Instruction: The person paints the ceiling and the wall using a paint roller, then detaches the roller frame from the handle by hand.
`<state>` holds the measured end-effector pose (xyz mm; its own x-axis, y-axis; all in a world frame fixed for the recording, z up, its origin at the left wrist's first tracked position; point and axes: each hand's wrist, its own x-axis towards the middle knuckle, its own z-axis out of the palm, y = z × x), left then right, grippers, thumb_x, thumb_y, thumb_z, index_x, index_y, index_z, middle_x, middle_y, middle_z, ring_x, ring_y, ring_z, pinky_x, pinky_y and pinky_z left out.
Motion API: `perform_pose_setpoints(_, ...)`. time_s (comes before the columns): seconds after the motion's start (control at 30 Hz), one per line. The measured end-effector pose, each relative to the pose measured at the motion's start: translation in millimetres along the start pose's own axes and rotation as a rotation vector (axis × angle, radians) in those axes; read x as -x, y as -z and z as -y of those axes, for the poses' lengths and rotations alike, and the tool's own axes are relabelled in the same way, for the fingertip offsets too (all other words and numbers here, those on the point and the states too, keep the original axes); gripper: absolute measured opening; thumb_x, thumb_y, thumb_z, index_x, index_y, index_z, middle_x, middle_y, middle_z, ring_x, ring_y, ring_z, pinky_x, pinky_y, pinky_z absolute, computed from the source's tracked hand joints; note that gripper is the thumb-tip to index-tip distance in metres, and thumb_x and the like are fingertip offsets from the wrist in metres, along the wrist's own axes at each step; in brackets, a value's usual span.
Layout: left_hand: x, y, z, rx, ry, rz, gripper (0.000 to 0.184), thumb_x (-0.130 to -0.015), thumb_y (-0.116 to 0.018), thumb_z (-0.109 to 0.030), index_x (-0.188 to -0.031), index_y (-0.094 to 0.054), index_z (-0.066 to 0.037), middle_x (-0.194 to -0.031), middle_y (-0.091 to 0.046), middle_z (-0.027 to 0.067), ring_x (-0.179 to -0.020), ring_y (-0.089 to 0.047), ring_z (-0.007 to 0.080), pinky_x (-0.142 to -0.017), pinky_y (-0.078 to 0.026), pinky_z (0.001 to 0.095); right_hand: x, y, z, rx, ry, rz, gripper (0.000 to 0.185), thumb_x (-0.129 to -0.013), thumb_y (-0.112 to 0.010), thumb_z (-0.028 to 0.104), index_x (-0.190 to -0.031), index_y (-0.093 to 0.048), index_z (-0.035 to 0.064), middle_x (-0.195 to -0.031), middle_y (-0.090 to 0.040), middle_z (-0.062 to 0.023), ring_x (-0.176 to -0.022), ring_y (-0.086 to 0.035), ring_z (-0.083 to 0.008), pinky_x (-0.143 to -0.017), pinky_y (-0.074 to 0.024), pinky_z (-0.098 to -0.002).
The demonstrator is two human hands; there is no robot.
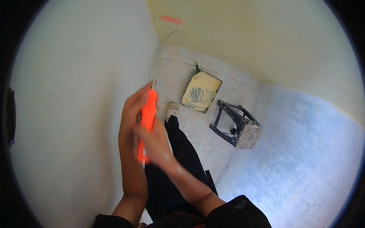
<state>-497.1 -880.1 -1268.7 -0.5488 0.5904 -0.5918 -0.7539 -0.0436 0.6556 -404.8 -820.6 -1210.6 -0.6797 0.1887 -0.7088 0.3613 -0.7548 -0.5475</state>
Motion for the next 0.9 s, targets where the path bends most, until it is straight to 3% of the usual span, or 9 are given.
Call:
perform_pose_setpoints(0.07,-58.1,16.4,21.2,0.057,0.005,-0.106,0.045,-0.097,-0.061,-0.028,-0.129,-0.061,0.003,-0.097,-0.067,0.0112,-0.079,-0.062,0.0173,-0.072,-0.053,0.0301,-68.8,18.2,-7.9,0.033,-0.001,-0.033,0.016,-0.09,-0.059,0.017,-0.089,-0.054,0.0018,-0.068,-0.057,-0.0059,-0.051,-0.057,-0.0161,-0.047,-0.0472,-0.0295)
perform_pose_setpoints(0.17,-144.2,61.1,53.0,0.092,0.08,-0.017,0.04,-0.096,-0.062,-0.033,-0.117,-0.064,0.002,-0.093,-0.066,0.0103,-0.081,-0.063,0.0178,-0.073,-0.053,0.0307,-162.9,33.0,-8.3,0.007,-0.001,-0.097,0.015,-0.088,-0.059,0.017,-0.087,-0.055,0.0028,-0.068,-0.057,-0.0053,-0.052,-0.057,-0.0164,-0.05,-0.0482,-0.0303)
perform_pose_setpoints(0.23,-161.4,63.7,49.6,0.157,0.14,0.031,0.04,-0.095,-0.063,-0.036,-0.112,-0.064,0.001,-0.093,-0.066,0.0096,-0.082,-0.063,0.0177,-0.073,-0.053,0.0311,-172.5,32.6,-7.5,-0.039,-0.011,-0.107,0.015,-0.088,-0.06,0.017,-0.087,-0.056,0.0029,-0.068,-0.056,-0.0051,-0.053,-0.057,-0.0163,-0.051,-0.0483,-0.0303)
perform_pose_setpoints(0.37,-99.5,32.7,31.1,0.081,0.011,-0.041,0.041,-0.095,-0.062,-0.026,-0.125,-0.062,0.002,-0.094,-0.066,0.0097,-0.082,-0.063,0.0176,-0.074,-0.053,0.0308,-105.2,23.5,4.2,0.027,-0.005,-0.073,0.016,-0.088,-0.061,0.016,-0.089,-0.055,0.0015,-0.067,-0.057,-0.0054,-0.049,-0.056,-0.0161,-0.045,-0.0454,-0.0297)
perform_pose_setpoints(0.47,2.4,-4.4,6.3,0.152,-0.115,-0.039,0.059,-0.086,-0.063,-0.011,-0.143,-0.052,0.004,-0.095,-0.065,0.0124,-0.082,-0.062,0.0187,-0.075,-0.053,0.0313,-3.6,-3.7,3.0,0.066,0.008,0.029,0.017,-0.092,-0.063,0.012,-0.1,-0.052,0.0011,-0.065,-0.056,-0.005,-0.047,-0.06,-0.0173,-0.044,-0.0491,-0.0294)
perform_pose_setpoints(0.53,52.1,-18.4,-6.7,0.236,-0.178,0.101,0.071,-0.078,-0.065,-0.008,-0.146,-0.047,0.005,-0.095,-0.065,0.0153,-0.079,-0.061,0.0196,-0.073,-0.053,0.0322,59.5,-20.3,11.7,-0.006,-0.119,0.061,0.026,-0.092,-0.062,0.003,-0.111,-0.044,0.0027,-0.072,-0.058,-0.006,-0.051,-0.062,-0.0169,-0.047,-0.0533,-0.0309)
perform_pose_setpoints(0.63,94.3,-41.0,-29.4,0.218,-0.229,0.05,0.074,-0.077,-0.066,-0.01,-0.146,-0.046,0.006,-0.093,-0.064,0.0163,-0.076,-0.06,0.0197,-0.07,-0.052,0.0325,94.4,-33.1,25.2,0.033,-0.125,0.104,0.03,-0.092,-0.061,0.004,-0.116,-0.042,0.0025,-0.076,-0.058,-0.005,-0.056,-0.063,-0.014,-0.052,-0.0535,-0.0297)
perform_pose_setpoints(0.73,66.6,-25.5,-22.7,0.133,-0.218,-0.003,0.074,-0.077,-0.065,-0.01,-0.146,-0.046,0.007,-0.092,-0.064,0.0164,-0.075,-0.06,0.0193,-0.069,-0.052,0.0326,70.3,-32.9,23.5,-0.012,-0.136,0.095,0.027,-0.092,-0.061,0.004,-0.112,-0.044,0.0014,-0.074,-0.058,-0.0059,-0.053,-0.063,-0.0149,-0.05,-0.0543,-0.0306)
perform_pose_setpoints(0.9,-71.1,27.9,30.2,0.148,-0.151,-0.12,0.052,-0.088,-0.062,-0.013,-0.135,-0.055,0.008,-0.098,-0.064,0.013,-0.076,-0.062,0.0205,-0.068,-0.052,0.0329,-73.6,4.5,11.4,0.133,-0.046,-0.034,0.014,-0.086,-0.061,0.011,-0.091,-0.052,0.0011,-0.071,-0.059,-0.0071,-0.051,-0.061,-0.0177,-0.047,-0.0503,-0.032)
